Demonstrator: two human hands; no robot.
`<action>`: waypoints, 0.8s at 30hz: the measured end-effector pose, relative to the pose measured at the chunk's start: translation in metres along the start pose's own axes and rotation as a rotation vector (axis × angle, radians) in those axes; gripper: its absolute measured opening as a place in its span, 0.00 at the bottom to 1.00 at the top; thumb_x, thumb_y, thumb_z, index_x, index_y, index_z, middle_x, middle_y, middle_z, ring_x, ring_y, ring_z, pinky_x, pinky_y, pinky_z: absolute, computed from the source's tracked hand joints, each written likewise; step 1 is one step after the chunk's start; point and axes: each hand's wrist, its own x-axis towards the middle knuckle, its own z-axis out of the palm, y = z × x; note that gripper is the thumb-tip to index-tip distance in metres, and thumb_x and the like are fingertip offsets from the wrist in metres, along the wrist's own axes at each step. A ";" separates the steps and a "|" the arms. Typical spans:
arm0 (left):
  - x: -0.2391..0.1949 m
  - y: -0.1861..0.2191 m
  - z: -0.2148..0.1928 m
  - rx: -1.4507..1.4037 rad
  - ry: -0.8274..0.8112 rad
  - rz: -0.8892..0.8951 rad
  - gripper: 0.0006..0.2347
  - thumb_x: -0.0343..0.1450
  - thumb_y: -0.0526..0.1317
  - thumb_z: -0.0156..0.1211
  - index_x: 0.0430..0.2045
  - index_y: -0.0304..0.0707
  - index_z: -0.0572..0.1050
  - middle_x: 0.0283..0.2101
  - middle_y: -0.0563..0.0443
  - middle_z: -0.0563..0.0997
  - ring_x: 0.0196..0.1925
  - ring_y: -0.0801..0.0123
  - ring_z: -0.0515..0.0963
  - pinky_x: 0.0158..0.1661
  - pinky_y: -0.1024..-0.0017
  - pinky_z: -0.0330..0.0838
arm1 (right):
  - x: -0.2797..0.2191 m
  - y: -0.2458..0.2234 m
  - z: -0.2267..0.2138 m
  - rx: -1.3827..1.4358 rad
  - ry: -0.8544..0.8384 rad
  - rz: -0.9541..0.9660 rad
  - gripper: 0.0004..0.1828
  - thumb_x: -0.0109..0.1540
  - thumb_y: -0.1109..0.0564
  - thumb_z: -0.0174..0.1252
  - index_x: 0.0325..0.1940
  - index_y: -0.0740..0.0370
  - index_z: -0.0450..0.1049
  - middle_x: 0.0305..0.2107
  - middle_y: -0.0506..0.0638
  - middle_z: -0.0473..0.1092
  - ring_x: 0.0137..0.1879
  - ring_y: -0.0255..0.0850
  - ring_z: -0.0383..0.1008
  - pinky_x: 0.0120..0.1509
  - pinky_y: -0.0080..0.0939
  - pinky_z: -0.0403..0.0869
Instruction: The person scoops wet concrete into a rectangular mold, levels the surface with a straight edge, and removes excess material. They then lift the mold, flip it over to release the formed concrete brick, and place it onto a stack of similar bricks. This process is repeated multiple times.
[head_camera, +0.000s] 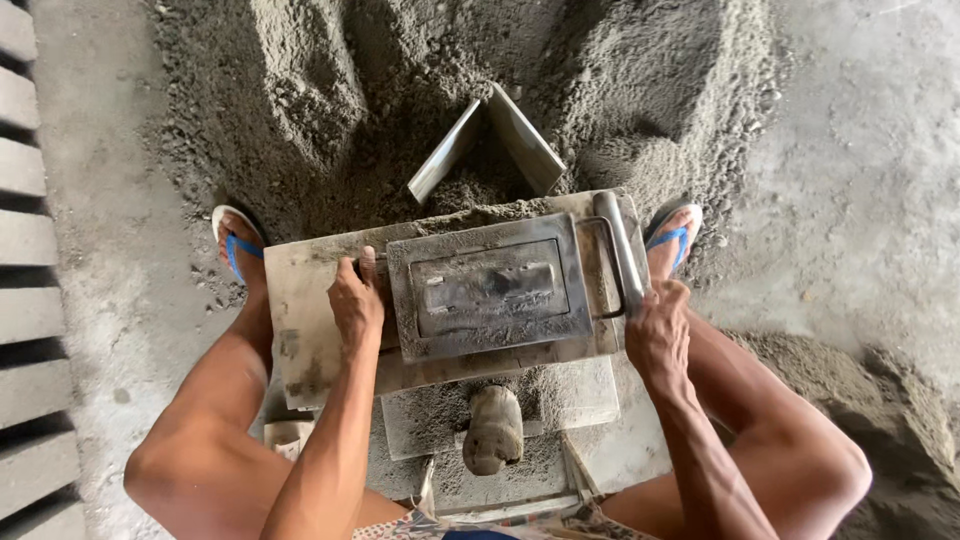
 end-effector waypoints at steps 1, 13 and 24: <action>0.002 0.001 0.001 0.004 0.003 -0.008 0.25 0.75 0.57 0.36 0.32 0.26 0.67 0.26 0.30 0.73 0.30 0.45 0.77 0.23 0.56 0.72 | 0.000 -0.006 0.001 -0.002 -0.009 -0.003 0.09 0.67 0.49 0.29 0.50 0.50 0.49 0.30 0.65 0.67 0.34 0.61 0.73 0.33 0.60 0.73; 0.007 -0.005 -0.005 -0.163 -0.134 0.030 0.28 0.74 0.58 0.34 0.43 0.23 0.66 0.41 0.28 0.73 0.47 0.40 0.73 0.45 0.48 0.69 | 0.054 -0.070 0.019 -0.004 0.166 -0.408 0.17 0.65 0.40 0.46 0.57 0.39 0.65 0.36 0.47 0.73 0.51 0.46 0.72 0.69 0.49 0.42; -0.142 -0.045 0.002 -0.189 0.196 -0.407 0.22 0.76 0.53 0.36 0.23 0.35 0.71 0.20 0.43 0.76 0.26 0.57 0.78 0.32 0.61 0.72 | 0.017 -0.146 -0.009 0.125 -0.064 -0.580 0.05 0.62 0.55 0.57 0.39 0.48 0.78 0.23 0.53 0.72 0.38 0.57 0.72 0.38 0.57 0.70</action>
